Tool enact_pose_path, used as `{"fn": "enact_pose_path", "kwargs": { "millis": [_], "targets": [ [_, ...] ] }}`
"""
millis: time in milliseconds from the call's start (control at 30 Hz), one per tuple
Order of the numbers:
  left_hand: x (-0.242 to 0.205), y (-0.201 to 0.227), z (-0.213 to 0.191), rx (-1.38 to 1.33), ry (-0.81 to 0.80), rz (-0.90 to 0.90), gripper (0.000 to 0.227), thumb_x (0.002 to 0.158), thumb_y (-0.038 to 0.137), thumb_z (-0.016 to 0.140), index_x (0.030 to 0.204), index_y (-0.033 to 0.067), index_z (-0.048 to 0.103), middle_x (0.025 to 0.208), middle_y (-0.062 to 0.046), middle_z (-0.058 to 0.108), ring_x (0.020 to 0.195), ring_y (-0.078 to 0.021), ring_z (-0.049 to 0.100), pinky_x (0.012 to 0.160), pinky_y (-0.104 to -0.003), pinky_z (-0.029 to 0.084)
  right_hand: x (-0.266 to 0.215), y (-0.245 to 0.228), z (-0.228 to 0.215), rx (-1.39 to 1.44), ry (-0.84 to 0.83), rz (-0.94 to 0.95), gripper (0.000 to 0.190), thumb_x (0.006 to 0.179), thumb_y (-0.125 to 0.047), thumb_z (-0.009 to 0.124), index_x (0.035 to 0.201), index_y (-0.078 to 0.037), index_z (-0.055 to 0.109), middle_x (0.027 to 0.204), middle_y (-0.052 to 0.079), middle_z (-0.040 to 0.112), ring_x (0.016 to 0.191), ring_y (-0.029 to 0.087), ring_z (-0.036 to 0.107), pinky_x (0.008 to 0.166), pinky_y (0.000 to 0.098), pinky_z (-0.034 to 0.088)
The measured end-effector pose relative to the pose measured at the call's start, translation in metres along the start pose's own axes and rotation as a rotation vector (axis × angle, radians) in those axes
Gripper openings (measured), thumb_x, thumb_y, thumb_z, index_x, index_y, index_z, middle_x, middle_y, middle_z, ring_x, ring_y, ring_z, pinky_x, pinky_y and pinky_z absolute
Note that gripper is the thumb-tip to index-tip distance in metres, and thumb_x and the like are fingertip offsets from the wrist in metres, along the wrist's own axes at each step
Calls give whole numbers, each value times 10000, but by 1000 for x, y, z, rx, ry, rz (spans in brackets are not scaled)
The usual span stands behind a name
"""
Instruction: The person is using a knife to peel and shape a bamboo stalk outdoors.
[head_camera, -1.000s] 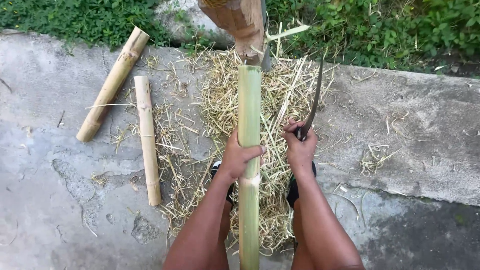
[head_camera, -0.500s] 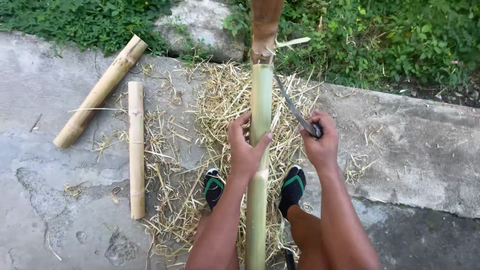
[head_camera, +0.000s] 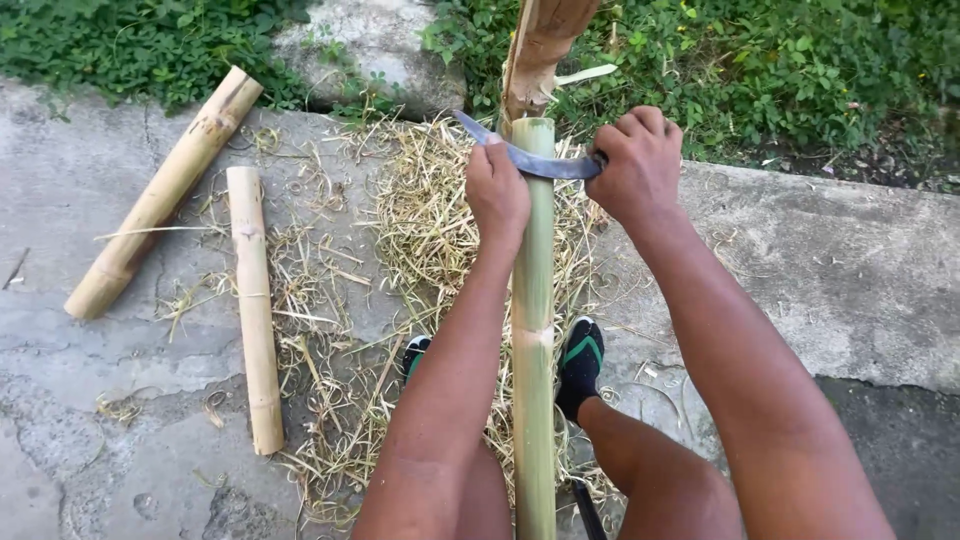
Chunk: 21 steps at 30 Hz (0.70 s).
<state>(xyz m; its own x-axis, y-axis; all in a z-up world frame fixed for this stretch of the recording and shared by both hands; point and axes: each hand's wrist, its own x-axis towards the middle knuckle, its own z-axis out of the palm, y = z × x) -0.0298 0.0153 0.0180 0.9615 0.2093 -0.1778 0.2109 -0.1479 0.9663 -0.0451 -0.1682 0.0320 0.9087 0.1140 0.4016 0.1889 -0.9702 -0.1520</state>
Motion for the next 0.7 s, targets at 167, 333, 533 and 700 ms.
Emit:
{"fn": "enact_pose_path", "kwargs": {
  "millis": [167, 333, 533, 700],
  "targets": [
    [-13, 13, 7, -161, 145, -26, 362, 1094, 336, 366, 965, 54, 555, 735, -67, 588, 660, -197, 583, 646, -420, 460, 6, 2, -2, -143, 71, -144, 75, 798, -132, 763, 827, -137, 694, 921, 55, 634, 1165, 274, 545, 1055, 523, 385],
    [-16, 17, 6, -211, 124, -96, 383, 1090, 330, 387, 897, 44, 554, 748, -59, 580, 659, -200, 579, 642, -426, 484, 8, 12, 7, -104, 113, -201, 94, 829, -144, 777, 817, -116, 687, 942, 70, 623, 1208, 290, 532, 1063, 519, 385],
    [-19, 22, 20, 84, 234, 38, 333, 1070, 314, 429, 910, 52, 557, 897, -93, 569, 967, -281, 474, 871, -472, 398, 10, 25, 15, 15, 45, -141, 78, 765, -81, 728, 822, -119, 691, 963, 65, 630, 1197, 304, 554, 1000, 478, 418],
    [-14, 34, 22, 118, 233, -66, 295, 1059, 315, 399, 946, 73, 526, 990, -88, 537, 1028, -266, 489, 881, -463, 408, 22, 30, 24, 7, 37, -181, 87, 733, -81, 723, 807, -105, 684, 941, 67, 632, 1173, 317, 565, 984, 479, 425]
  ]
}}
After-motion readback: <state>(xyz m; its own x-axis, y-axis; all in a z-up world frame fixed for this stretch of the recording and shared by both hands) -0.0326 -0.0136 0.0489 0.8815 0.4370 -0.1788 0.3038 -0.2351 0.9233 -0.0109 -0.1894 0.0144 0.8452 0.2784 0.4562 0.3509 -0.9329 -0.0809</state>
